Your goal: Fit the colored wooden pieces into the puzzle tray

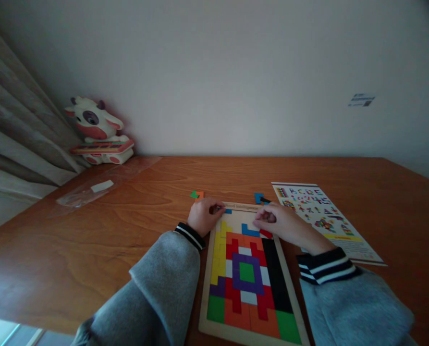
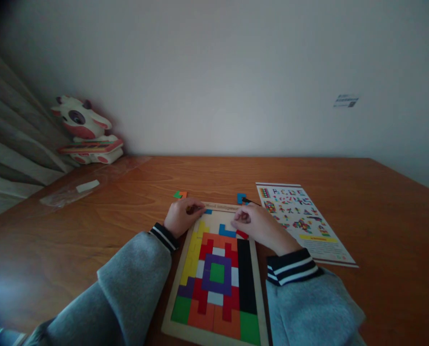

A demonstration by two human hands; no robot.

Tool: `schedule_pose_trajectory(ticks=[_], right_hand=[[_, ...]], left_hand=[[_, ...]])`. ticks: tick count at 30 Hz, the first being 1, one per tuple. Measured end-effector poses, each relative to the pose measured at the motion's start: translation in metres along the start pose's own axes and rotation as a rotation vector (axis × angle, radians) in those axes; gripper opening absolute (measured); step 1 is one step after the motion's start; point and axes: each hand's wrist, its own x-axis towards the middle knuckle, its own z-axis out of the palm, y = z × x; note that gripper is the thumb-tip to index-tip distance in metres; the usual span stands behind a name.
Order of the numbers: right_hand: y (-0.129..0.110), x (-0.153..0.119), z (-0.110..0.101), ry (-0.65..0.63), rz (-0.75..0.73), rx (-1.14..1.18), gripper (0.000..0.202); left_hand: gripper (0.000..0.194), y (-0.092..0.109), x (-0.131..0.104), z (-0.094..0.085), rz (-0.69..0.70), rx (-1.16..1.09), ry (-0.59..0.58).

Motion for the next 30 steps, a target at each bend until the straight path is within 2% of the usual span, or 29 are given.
schedule_pose_trajectory(ticks=[4,9,15,20,26,30], right_hand=[[-0.004,-0.001,-0.006,-0.026,-0.019,0.026,0.011],[0.003,-0.002,-0.006,-0.084,0.045,0.153,0.013],[0.009,0.000,-0.001,-0.076,0.057,0.226,0.016],[0.006,0.001,-0.001,-0.001,0.060,0.284,0.014],[0.004,-0.005,-0.002,-0.096,0.020,0.240,0.032],[0.005,-0.006,0.000,-0.079,0.013,0.219,0.027]], left_hand=[[0.015,0.002,0.000,-0.001,0.114,0.001,-0.019],[0.028,0.005,0.004,0.004,0.115,0.044,0.003],[0.012,0.011,0.005,0.010,0.138,0.124,-0.029],[0.011,0.015,0.003,0.009,0.156,0.109,-0.033],[0.011,0.018,0.001,0.007,0.133,0.081,-0.004],[0.012,0.016,0.000,0.005,0.138,0.050,-0.034]])
